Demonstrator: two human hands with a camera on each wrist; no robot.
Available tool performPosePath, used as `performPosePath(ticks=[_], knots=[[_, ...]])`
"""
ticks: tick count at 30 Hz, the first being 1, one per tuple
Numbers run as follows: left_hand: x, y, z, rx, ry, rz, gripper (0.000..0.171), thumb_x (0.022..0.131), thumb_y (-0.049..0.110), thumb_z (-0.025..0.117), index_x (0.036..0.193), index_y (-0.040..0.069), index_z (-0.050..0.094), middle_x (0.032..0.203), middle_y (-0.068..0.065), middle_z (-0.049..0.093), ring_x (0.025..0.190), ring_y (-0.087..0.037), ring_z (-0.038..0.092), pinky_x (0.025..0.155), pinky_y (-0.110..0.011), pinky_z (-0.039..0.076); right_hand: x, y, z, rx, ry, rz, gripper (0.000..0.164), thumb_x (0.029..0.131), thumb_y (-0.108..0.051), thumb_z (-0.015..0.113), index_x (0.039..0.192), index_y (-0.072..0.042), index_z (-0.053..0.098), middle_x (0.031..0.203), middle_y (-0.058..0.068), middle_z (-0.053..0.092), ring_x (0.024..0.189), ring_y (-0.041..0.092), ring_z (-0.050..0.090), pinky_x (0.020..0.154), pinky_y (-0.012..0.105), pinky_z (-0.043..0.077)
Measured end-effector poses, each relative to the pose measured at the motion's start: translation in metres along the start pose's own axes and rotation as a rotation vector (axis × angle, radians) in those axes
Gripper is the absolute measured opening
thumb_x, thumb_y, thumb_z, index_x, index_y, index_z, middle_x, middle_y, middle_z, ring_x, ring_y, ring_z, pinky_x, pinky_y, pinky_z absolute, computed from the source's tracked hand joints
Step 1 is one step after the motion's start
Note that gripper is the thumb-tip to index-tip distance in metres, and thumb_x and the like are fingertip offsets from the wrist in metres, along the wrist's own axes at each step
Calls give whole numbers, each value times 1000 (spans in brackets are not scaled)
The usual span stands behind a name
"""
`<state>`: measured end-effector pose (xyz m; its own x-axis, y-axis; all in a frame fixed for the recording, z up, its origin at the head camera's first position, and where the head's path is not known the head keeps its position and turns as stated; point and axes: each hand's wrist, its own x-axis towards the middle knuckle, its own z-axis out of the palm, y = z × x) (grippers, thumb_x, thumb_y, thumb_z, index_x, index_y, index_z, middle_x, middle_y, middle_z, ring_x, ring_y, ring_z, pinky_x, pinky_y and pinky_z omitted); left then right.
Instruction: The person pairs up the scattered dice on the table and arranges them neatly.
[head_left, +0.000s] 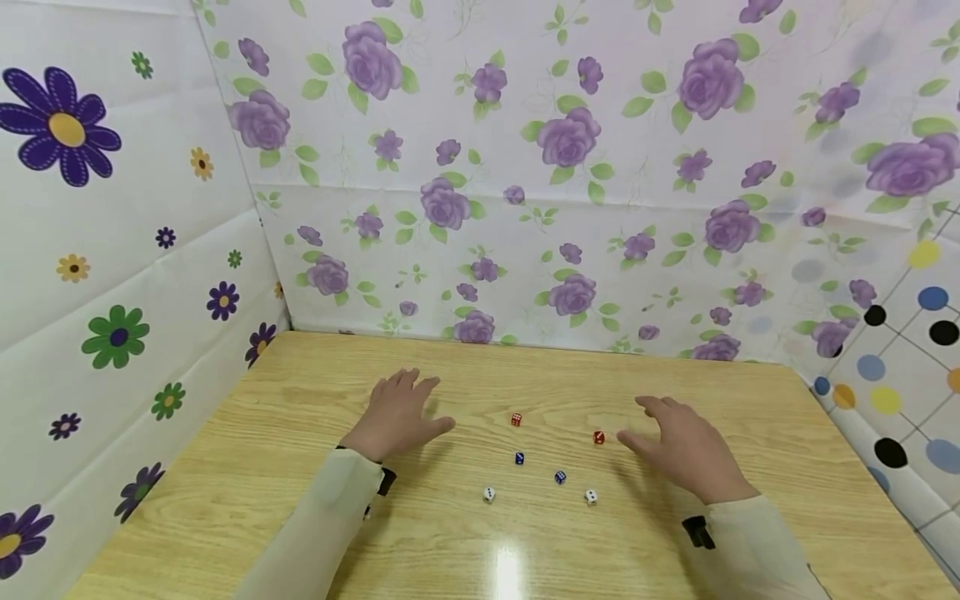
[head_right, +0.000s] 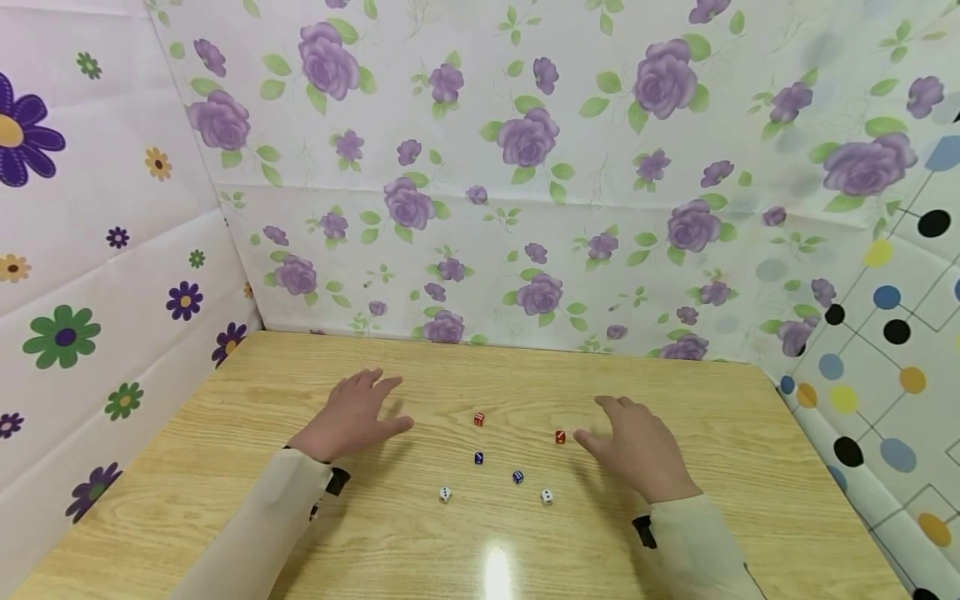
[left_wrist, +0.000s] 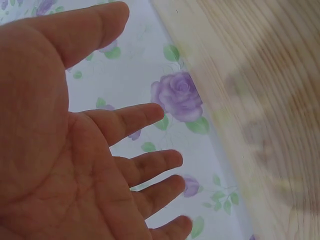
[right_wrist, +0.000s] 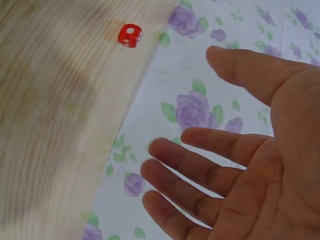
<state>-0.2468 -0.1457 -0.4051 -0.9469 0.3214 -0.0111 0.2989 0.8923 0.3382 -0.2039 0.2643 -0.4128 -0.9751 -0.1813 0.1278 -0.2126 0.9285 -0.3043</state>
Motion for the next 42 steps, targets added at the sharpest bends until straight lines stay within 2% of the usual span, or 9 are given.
performPosePath(ticks=[5, 10, 15, 20, 28, 34, 42], knots=[[-2, 5, 1, -40, -8, 6, 65, 99, 45, 68, 149, 6, 53, 152, -22, 48, 140, -46, 43, 112, -64, 35, 0, -4, -4, 56, -79, 1, 64, 97, -49, 69, 139, -2, 61, 117, 17, 72, 104, 35, 70, 83, 56, 56], [-3, 10, 2, -96, -54, 31, 55, 99, 38, 70, 141, 5, 60, 143, -19, 58, 131, -39, 55, 105, -56, 47, -1, -12, -6, 103, -142, -19, 48, 96, -34, 74, 132, -3, 65, 108, 8, 73, 97, 25, 70, 82, 50, 57], [-6, 17, 2, -136, -90, 62, 44, 97, 36, 72, 130, 7, 68, 124, -12, 69, 110, -26, 66, 93, -48, 54, -2, -20, -5, 106, -156, -60, 36, 94, -22, 77, 125, -5, 70, 100, -1, 72, 93, 17, 68, 82, 45, 57], [-6, 24, 2, -133, -122, 98, 37, 95, 32, 73, 124, 8, 71, 113, -8, 71, 99, -20, 65, 87, -44, 54, -2, -24, -4, 119, -175, -95, 28, 94, -15, 76, 120, -6, 72, 92, -7, 68, 85, 10, 63, 77, 39, 55], [-9, 31, 3, -160, -192, 187, 32, 96, 26, 73, 123, 8, 72, 114, -8, 72, 101, -20, 67, 88, -43, 55, -2, -28, 1, 178, -248, -143, 24, 95, -13, 74, 118, -8, 73, 86, -12, 65, 77, 4, 59, 69, 30, 52], [-7, 36, 10, -150, -276, 268, 25, 97, 23, 74, 120, 13, 74, 106, 3, 71, 92, -9, 62, 84, -35, 53, -4, -28, 8, 219, -298, -207, 20, 93, -12, 76, 113, -8, 74, 88, -12, 66, 78, 3, 59, 70, 29, 52], [-8, 49, 21, -152, -321, 381, 13, 94, 16, 76, 108, 17, 77, 92, 14, 67, 81, -1, 58, 79, -24, 52, -5, -31, 16, 302, -404, -295, 9, 94, -12, 77, 101, -17, 74, 87, -12, 65, 76, 4, 57, 68, 27, 50]])
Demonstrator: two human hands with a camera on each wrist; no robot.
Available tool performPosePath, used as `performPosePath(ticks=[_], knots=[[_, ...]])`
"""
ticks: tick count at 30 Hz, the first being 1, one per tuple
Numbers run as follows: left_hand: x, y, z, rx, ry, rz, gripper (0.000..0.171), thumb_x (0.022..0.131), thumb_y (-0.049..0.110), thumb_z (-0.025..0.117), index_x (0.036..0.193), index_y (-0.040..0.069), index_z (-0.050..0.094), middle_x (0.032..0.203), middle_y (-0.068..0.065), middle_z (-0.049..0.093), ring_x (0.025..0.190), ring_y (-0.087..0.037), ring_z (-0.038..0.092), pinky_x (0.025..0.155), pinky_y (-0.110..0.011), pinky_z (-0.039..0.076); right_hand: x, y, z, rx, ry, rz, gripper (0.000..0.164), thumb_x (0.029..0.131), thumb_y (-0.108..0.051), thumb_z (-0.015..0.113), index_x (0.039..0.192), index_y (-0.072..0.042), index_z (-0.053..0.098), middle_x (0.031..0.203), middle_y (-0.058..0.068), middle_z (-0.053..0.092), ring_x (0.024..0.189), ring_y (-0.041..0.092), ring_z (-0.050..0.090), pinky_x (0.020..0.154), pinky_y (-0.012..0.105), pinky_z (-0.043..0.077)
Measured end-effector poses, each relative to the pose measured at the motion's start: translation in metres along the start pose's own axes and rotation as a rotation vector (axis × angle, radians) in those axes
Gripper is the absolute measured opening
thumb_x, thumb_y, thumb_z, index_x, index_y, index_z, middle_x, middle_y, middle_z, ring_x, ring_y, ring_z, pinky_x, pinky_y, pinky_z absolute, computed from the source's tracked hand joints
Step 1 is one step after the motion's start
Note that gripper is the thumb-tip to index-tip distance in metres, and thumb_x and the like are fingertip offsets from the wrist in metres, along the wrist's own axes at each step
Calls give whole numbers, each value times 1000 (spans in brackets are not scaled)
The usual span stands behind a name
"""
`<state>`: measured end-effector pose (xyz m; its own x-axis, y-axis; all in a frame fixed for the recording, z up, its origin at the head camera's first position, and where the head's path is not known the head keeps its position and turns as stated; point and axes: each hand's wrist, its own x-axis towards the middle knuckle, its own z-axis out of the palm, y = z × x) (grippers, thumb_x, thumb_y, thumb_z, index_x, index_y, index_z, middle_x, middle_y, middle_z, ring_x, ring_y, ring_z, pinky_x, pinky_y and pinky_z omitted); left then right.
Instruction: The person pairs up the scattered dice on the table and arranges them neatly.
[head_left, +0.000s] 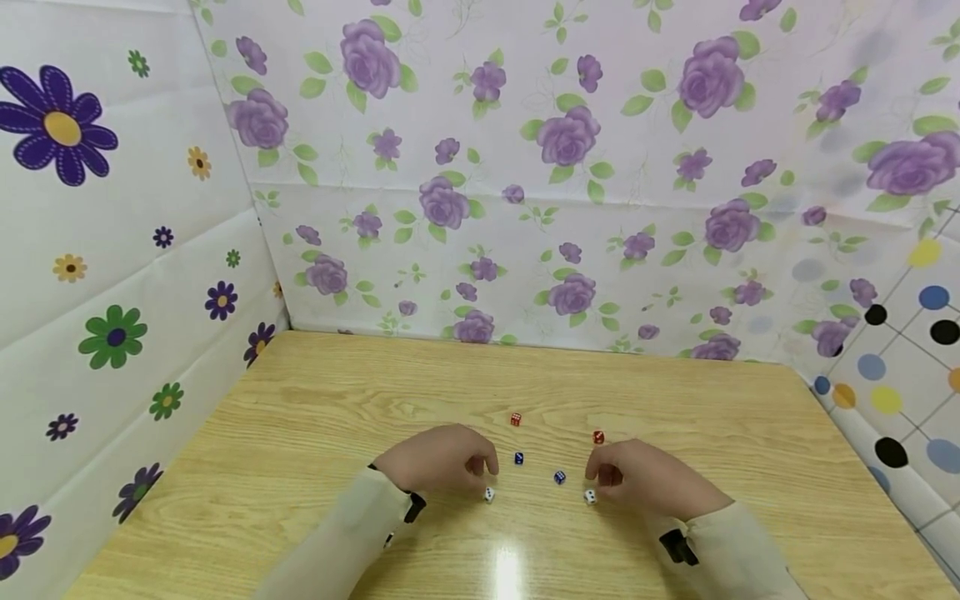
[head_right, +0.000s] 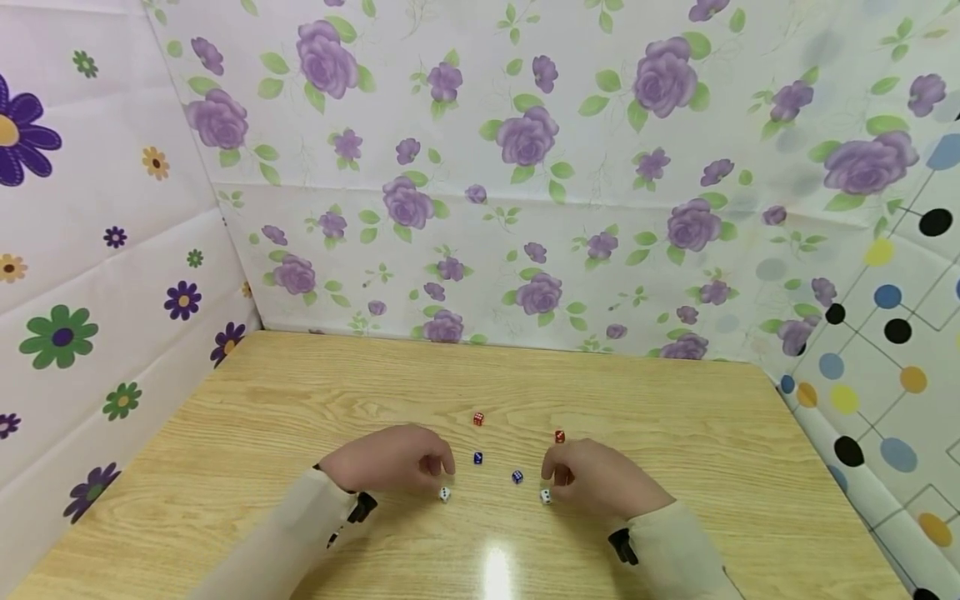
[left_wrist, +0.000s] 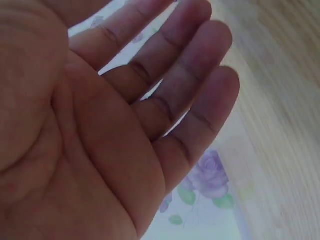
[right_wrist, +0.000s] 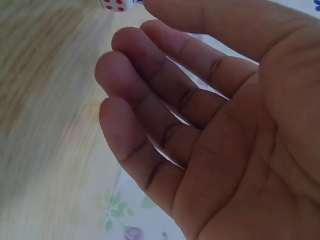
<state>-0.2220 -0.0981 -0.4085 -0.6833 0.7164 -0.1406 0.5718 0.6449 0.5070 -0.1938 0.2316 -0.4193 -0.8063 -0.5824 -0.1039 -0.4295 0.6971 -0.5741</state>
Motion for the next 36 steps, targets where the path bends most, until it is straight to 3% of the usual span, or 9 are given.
performPosePath(ticks=[6, 13, 24, 36], knots=[[3, 3, 6, -4, -30, 5, 13, 92, 15, 79, 104, 20, 77, 88, 15, 66, 78, 1, 58, 78, -22, 51, 1, 1, 4, -14, -35, -40, 12, 93, -11, 77, 99, -21, 74, 88, -15, 64, 75, 2, 55, 67, 26, 49], [2, 5, 10, -29, -49, 9, 16, 91, 8, 76, 101, 21, 77, 87, 14, 66, 78, -1, 57, 77, -22, 51, 2, 3, 5, 7, -65, -24, 11, 94, -12, 76, 95, -23, 72, 83, -15, 63, 71, 3, 54, 64, 26, 47], [3, 6, 13, -5, -47, 7, 17, 92, 6, 73, 95, 23, 75, 84, 13, 64, 74, -2, 53, 72, -22, 48, 3, 2, 7, 19, -66, -20, 9, 94, -13, 76, 97, -21, 71, 83, -13, 62, 71, 4, 54, 63, 26, 46], [1, 4, 12, 8, -38, -1, 14, 93, 10, 75, 93, 24, 75, 88, 18, 65, 79, 1, 59, 76, -22, 52, 5, 9, 7, 11, -41, -20, 12, 96, -11, 73, 94, -22, 72, 84, -13, 64, 71, 4, 55, 65, 26, 48]])
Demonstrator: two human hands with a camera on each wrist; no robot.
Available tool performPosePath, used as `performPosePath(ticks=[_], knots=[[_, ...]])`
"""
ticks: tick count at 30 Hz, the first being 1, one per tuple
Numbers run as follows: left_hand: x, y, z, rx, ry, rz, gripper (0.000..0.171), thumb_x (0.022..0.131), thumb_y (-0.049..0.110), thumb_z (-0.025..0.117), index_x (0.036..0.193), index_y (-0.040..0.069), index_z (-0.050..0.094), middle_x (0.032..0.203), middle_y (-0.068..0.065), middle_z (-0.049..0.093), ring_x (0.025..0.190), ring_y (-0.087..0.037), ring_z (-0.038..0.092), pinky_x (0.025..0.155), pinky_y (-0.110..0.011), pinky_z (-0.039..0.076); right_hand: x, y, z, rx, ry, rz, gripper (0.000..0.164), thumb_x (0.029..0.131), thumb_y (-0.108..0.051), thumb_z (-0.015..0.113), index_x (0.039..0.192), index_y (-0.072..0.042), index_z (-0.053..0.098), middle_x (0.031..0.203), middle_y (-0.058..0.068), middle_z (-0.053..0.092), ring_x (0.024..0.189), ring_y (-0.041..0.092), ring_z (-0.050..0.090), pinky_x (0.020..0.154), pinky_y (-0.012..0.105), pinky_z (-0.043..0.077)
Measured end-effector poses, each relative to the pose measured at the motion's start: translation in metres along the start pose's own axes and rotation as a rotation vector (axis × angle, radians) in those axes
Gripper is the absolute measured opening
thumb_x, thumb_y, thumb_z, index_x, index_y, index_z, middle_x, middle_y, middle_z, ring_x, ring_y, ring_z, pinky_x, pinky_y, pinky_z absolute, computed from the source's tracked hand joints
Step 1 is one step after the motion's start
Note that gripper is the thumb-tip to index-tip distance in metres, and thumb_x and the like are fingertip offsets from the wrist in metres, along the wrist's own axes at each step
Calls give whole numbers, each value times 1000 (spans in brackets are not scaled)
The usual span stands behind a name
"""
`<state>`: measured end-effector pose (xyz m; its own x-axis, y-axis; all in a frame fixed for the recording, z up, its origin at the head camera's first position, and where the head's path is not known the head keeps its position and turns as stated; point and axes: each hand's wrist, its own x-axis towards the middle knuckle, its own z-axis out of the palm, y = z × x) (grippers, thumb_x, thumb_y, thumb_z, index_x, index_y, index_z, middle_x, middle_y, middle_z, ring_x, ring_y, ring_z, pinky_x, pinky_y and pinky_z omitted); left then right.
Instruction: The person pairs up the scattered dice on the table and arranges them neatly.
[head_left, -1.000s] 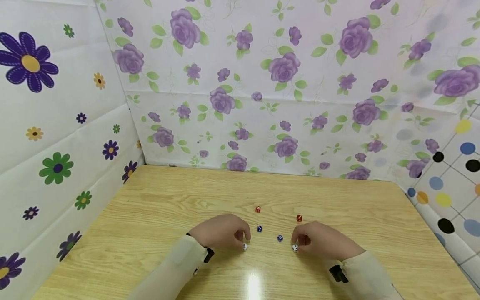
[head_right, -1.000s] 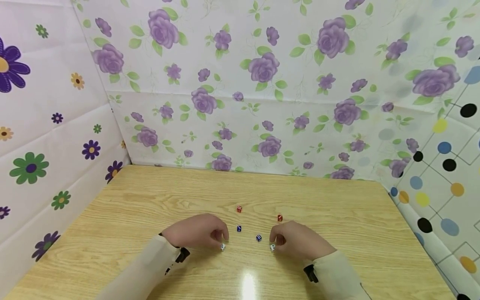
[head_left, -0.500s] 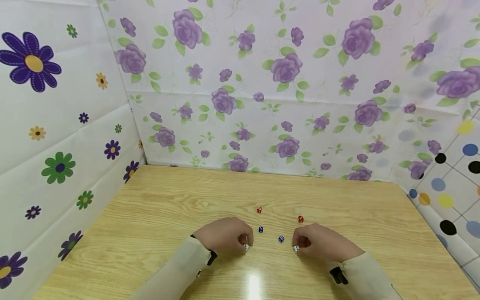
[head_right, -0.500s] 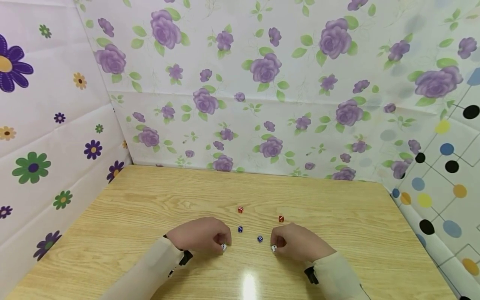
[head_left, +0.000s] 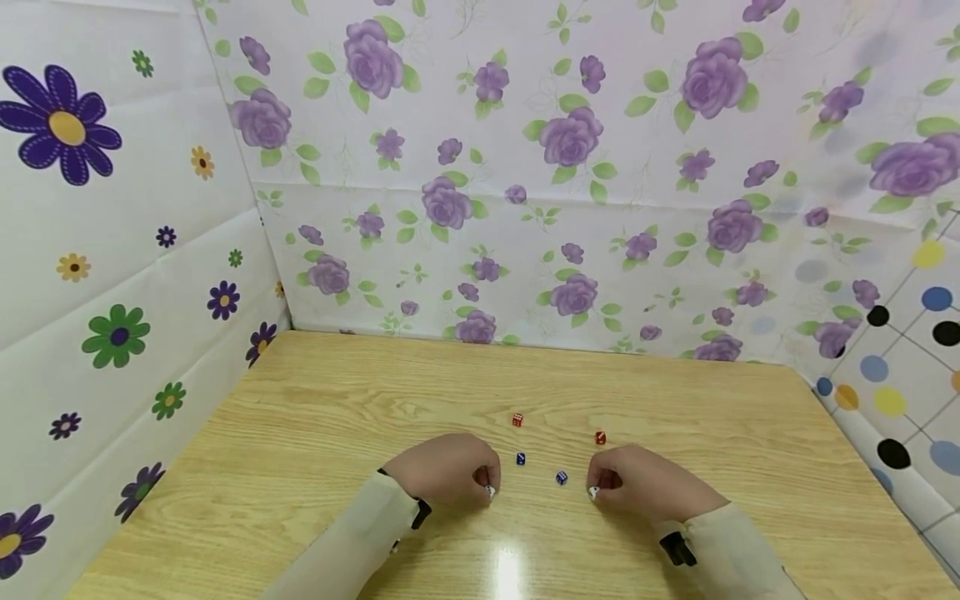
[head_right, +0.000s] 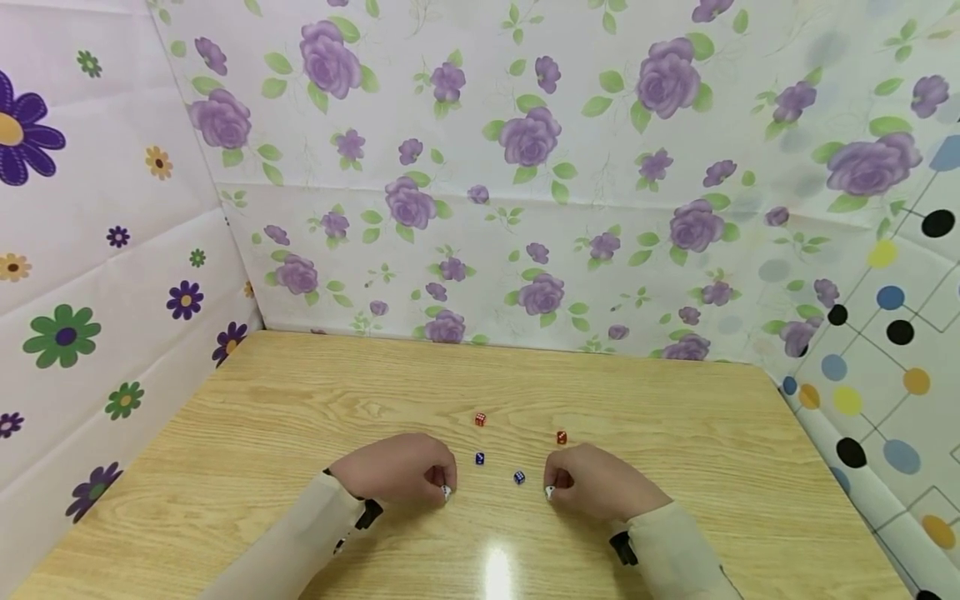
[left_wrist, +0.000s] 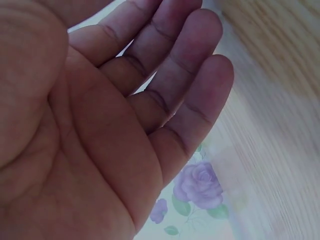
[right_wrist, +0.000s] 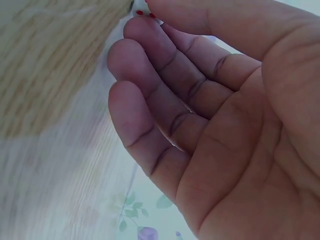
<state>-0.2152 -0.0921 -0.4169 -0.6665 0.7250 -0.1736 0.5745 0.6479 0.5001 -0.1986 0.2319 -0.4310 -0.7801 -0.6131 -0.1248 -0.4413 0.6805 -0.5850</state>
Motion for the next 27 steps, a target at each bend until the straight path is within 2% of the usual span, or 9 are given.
performPosePath(ticks=[6, 11, 17, 21, 27], knots=[[-1, -3, -2, 30, 28, 10, 13, 95, 11, 74, 93, 23, 76, 88, 19, 65, 79, 2, 59, 77, -22, 52, -1, -1, -2, 5, 21, 13, 10, 99, -13, 70, 95, -22, 72, 85, -12, 64, 71, 5, 55, 65, 26, 47], [-2, -3, -6, 29, 46, 2, 14, 95, 10, 71, 93, 23, 75, 89, 18, 65, 80, 0, 59, 78, -24, 52, -2, -1, -4, -26, 77, 10, 6, 99, -17, 71, 95, -21, 71, 87, -14, 64, 77, 4, 58, 68, 27, 51], [-2, -4, -8, 54, 87, 7, 12, 97, 13, 72, 93, 24, 74, 90, 19, 63, 81, -1, 58, 79, -23, 51, -1, -1, -6, -62, 140, 14, 9, 96, -11, 72, 93, -18, 68, 87, -14, 62, 79, 3, 57, 70, 28, 51], [-1, -5, -9, 74, 153, -1, 7, 98, 13, 71, 97, 19, 74, 92, 16, 65, 81, -2, 57, 78, -25, 52, -1, -1, -7, -70, 164, 34, 8, 97, -11, 70, 93, -17, 67, 86, -12, 61, 78, 4, 56, 69, 28, 50], [0, -7, -10, 146, 262, -46, 4, 96, 15, 72, 97, 18, 71, 89, 13, 64, 79, -3, 57, 75, -27, 52, -2, -2, -9, -119, 252, 67, 7, 96, -10, 69, 95, -17, 66, 91, -11, 62, 83, 6, 56, 72, 30, 51]])
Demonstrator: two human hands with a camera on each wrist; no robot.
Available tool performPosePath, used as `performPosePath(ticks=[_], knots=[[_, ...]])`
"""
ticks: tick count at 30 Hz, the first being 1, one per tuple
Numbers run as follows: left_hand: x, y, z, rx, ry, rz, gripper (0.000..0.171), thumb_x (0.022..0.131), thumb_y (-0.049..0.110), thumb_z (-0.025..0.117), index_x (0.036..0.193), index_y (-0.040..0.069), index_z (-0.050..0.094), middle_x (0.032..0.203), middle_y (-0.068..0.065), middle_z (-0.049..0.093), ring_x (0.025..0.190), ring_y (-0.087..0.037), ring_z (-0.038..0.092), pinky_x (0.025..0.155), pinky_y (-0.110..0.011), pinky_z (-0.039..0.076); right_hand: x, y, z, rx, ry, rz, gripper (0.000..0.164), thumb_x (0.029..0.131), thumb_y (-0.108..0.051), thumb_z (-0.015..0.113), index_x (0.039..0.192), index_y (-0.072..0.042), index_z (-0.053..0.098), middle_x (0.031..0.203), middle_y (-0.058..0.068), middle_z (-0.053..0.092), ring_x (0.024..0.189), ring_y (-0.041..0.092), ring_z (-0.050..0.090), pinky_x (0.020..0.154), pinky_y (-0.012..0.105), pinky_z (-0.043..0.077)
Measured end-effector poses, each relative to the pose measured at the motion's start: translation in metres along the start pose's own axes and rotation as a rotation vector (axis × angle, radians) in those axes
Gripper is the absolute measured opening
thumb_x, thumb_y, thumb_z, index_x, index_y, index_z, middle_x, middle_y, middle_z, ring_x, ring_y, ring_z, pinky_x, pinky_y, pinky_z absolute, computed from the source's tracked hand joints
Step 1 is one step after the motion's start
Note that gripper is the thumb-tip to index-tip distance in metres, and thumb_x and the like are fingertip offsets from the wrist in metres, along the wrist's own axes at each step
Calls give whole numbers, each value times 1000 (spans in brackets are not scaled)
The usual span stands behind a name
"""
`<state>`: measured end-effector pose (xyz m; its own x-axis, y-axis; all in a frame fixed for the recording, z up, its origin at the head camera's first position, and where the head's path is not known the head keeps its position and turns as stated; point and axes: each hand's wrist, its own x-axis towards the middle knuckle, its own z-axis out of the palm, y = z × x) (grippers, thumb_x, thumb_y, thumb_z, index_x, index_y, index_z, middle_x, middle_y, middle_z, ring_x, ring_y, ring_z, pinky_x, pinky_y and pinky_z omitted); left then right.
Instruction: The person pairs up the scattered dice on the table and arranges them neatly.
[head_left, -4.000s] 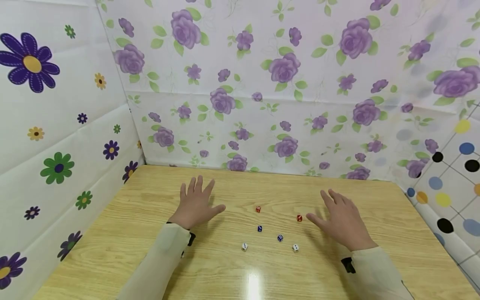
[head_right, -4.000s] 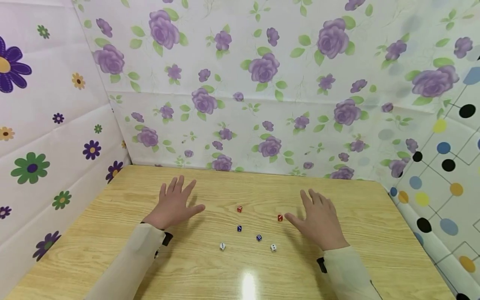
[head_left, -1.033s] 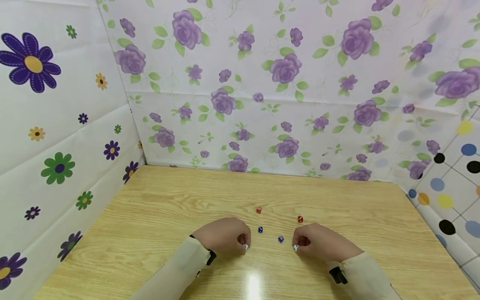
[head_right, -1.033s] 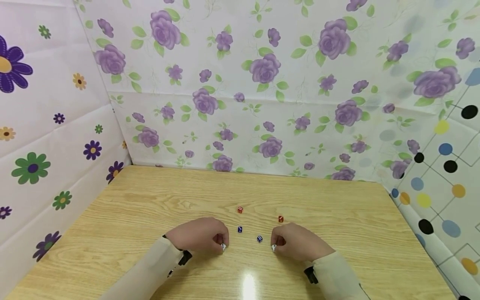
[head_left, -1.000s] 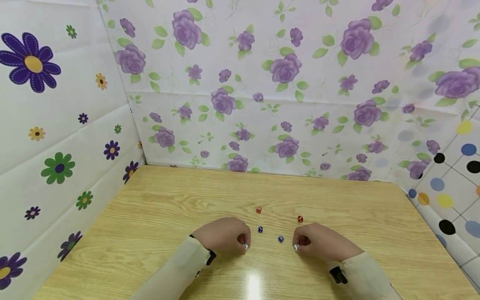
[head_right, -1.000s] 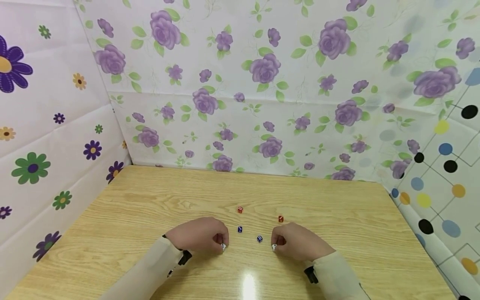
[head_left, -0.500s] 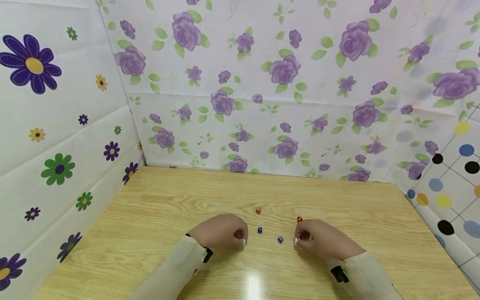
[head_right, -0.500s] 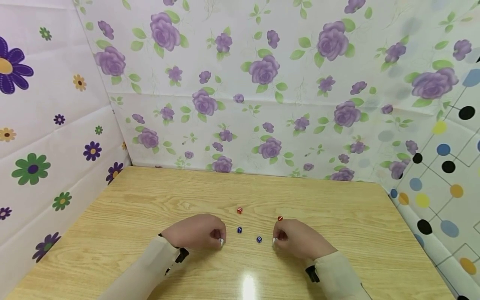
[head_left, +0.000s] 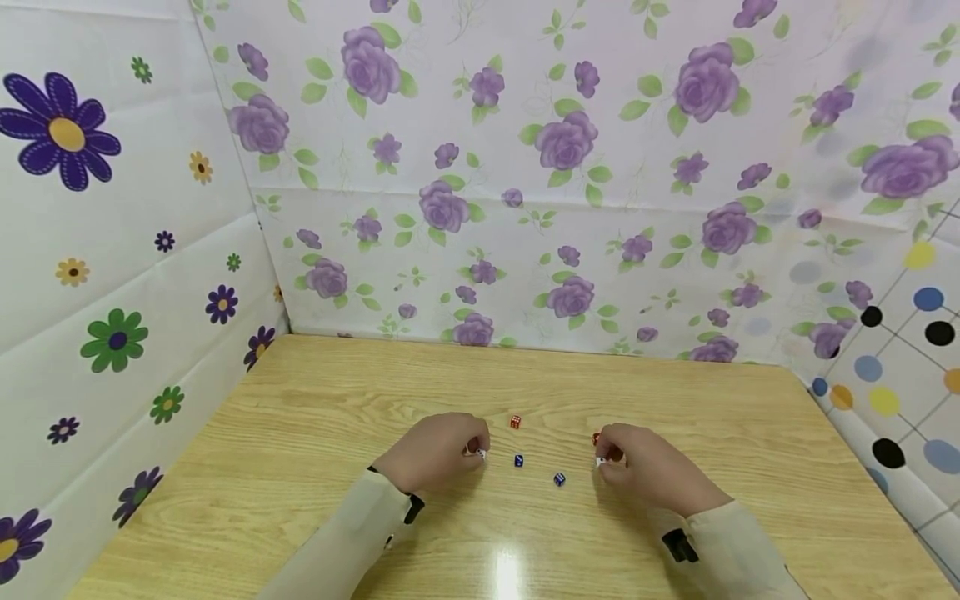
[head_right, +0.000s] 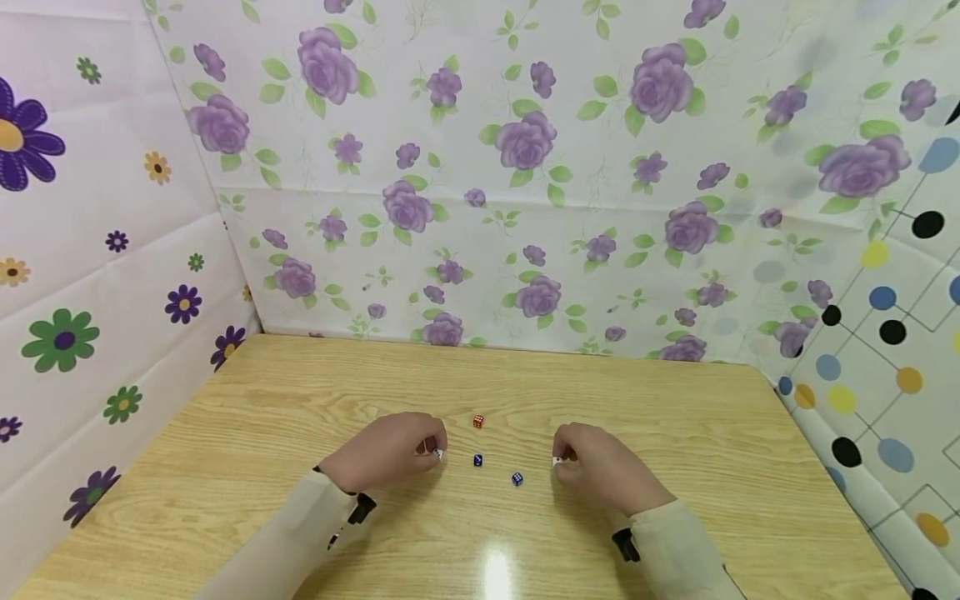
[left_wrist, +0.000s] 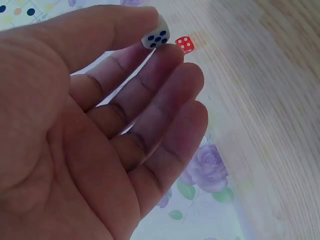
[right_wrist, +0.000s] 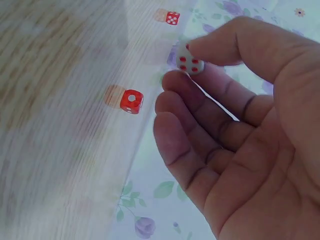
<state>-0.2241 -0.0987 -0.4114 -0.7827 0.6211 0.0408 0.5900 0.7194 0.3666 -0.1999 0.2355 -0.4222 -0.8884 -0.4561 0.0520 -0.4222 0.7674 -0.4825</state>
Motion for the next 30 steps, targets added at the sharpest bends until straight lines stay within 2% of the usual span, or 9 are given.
performPosePath(ticks=[4, 13, 19, 30], knots=[[0, -1, 0, 3, 15, -18, 4, 97, 14, 69, 95, 17, 70, 87, 12, 63, 77, -4, 56, 72, -27, 51, 0, -1, 0, -3, 18, 9, 7, 96, -9, 69, 97, -15, 65, 97, -8, 66, 84, 7, 57, 72, 31, 51], [-1, 2, -2, 31, 106, -35, 4, 99, 15, 67, 95, 14, 70, 90, 8, 64, 79, -6, 57, 72, -29, 52, 0, -3, -3, 19, 46, 37, 8, 96, -7, 69, 98, -14, 64, 102, -1, 69, 84, 11, 57, 71, 31, 49], [-2, 2, -4, 25, 117, -30, 4, 97, 14, 69, 95, 16, 69, 91, 7, 65, 80, -7, 58, 72, -30, 52, 1, -3, -4, 28, 55, 51, 9, 96, -7, 68, 97, -14, 63, 102, -1, 69, 85, 12, 56, 72, 32, 49], [0, 1, -4, 46, 121, -39, 4, 96, 15, 71, 98, 11, 70, 91, 7, 65, 78, -7, 57, 70, -29, 52, 1, -4, -5, 13, 65, 92, 8, 95, -10, 71, 98, -14, 65, 101, -4, 70, 87, 10, 58, 74, 35, 51]])
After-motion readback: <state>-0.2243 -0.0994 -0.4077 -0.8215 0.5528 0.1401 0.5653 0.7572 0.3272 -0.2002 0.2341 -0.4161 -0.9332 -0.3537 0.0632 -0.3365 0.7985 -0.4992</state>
